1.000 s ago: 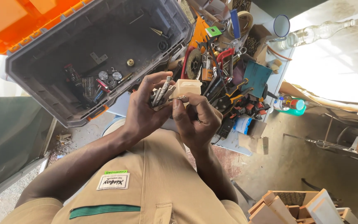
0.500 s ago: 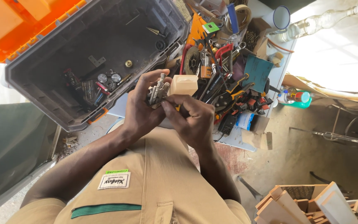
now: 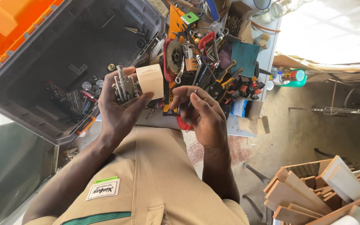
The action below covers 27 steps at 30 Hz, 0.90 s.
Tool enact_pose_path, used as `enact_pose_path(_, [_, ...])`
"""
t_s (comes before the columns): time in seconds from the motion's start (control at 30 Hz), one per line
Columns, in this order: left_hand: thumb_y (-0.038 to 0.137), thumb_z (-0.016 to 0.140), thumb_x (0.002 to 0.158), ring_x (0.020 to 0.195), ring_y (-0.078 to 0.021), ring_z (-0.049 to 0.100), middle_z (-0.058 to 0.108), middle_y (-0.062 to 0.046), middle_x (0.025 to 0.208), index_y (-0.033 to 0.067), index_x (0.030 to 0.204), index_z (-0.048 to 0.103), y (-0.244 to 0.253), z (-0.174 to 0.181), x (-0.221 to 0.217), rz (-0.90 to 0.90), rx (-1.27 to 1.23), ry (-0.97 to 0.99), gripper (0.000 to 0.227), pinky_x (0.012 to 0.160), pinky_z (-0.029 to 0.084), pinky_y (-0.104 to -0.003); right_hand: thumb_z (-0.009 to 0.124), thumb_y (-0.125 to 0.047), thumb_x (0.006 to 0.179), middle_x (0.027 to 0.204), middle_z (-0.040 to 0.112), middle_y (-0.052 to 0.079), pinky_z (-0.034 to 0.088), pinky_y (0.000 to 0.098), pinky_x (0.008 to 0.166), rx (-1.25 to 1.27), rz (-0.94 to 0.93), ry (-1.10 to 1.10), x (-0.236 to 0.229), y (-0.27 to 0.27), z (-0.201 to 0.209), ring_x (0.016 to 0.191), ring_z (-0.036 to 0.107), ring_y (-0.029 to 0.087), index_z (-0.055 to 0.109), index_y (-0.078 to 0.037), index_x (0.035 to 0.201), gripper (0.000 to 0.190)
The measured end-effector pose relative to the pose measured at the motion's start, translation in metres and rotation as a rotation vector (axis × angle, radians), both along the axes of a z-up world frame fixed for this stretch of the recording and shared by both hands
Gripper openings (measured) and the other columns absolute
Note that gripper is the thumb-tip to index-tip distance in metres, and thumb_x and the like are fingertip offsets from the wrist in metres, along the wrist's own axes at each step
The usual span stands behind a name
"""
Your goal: Searching through a toolbox and organizing various hand tools on a workbench
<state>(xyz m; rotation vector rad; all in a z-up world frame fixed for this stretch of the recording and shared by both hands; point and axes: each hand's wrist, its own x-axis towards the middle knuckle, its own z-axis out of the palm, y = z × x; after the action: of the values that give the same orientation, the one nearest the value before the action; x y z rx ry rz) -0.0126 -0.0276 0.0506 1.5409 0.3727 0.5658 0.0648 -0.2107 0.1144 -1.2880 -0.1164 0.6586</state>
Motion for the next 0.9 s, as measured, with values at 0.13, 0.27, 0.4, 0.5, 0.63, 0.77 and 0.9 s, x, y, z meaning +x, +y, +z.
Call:
enact_pose_path(0.13, [0.013,0.090,0.082,0.081,-0.0167,0.069,0.074,-0.020,0.112,0.0037,0.134,0.059,0.000,-0.001,-0.001,0.019,-0.003,-0.012,0.061,0.078,0.057,-0.033,0.050,-0.027,0.101,0.089,0.070,0.025,0.041,0.0193,0.050,0.067,-0.008,0.024,-0.001,-0.003,-0.005,0.070,0.056,0.013,0.063,0.012,0.124,0.047])
enact_pose_path(0.27, [0.011,0.093,0.079,0.082,-0.0169,0.070,0.075,-0.018,0.110,0.0042,0.132,0.061,-0.001,0.001,0.000,0.051,0.056,-0.050,0.062,0.078,0.057,-0.033,0.058,-0.023,0.100,0.091,0.075,0.026,0.049,0.0221,0.061,0.003,0.009,-0.107,-0.005,0.000,0.000,0.080,0.067,0.019,0.067,0.011,0.123,0.042])
enact_pose_path(0.4, [0.011,0.095,0.075,0.087,-0.0180,0.074,0.078,-0.012,0.104,0.0058,0.130,0.065,-0.002,0.008,0.000,0.090,0.129,-0.096,0.062,0.082,0.057,-0.031,0.064,-0.019,0.101,0.104,0.068,0.020,0.053,0.0320,0.082,-0.267,0.137,-0.648,-0.005,0.002,0.005,0.092,0.063,0.024,0.074,0.001,0.124,0.032])
enact_pose_path(0.5, [0.010,0.092,0.078,0.083,-0.0212,0.075,0.078,-0.009,0.103,0.0061,0.130,0.065,-0.001,0.007,0.002,0.085,0.192,-0.137,0.058,0.080,0.058,-0.031,0.069,-0.020,0.099,0.091,0.063,0.012,0.051,0.0297,0.073,-0.356,0.117,-0.795,-0.010,0.011,0.012,0.078,0.058,0.018,0.078,-0.004,0.119,0.027])
enact_pose_path(0.63, [0.012,0.085,0.086,0.079,-0.0212,0.075,0.078,-0.006,0.107,0.0081,0.134,0.062,-0.009,0.006,0.000,0.055,0.179,-0.146,0.053,0.076,0.057,-0.030,0.084,-0.002,0.083,0.082,0.072,0.020,0.064,0.0333,0.064,-0.125,-0.045,-0.658,-0.027,0.024,-0.001,0.069,0.074,0.022,0.070,0.012,0.112,0.035])
enact_pose_path(0.77, [0.006,0.082,0.082,0.087,-0.0220,0.076,0.078,-0.006,0.108,0.0111,0.138,0.062,-0.009,-0.003,-0.004,0.040,0.134,-0.118,0.060,0.077,0.058,-0.032,0.087,-0.003,0.081,0.083,0.076,0.016,0.065,0.0305,0.065,-0.142,-0.152,-0.809,-0.033,0.046,-0.009,0.072,0.079,0.022,0.072,0.010,0.098,0.026])
enact_pose_path(0.9, [-0.003,0.076,0.070,0.096,-0.0305,0.077,0.077,-0.004,0.108,0.0187,0.138,0.061,-0.007,0.004,-0.012,0.018,0.073,-0.080,0.074,0.082,0.060,-0.040,0.089,-0.005,0.082,0.080,0.078,0.017,0.063,0.0293,0.063,-0.176,-0.193,-1.001,-0.038,0.064,-0.028,0.070,0.078,0.021,0.067,0.008,0.097,0.030])
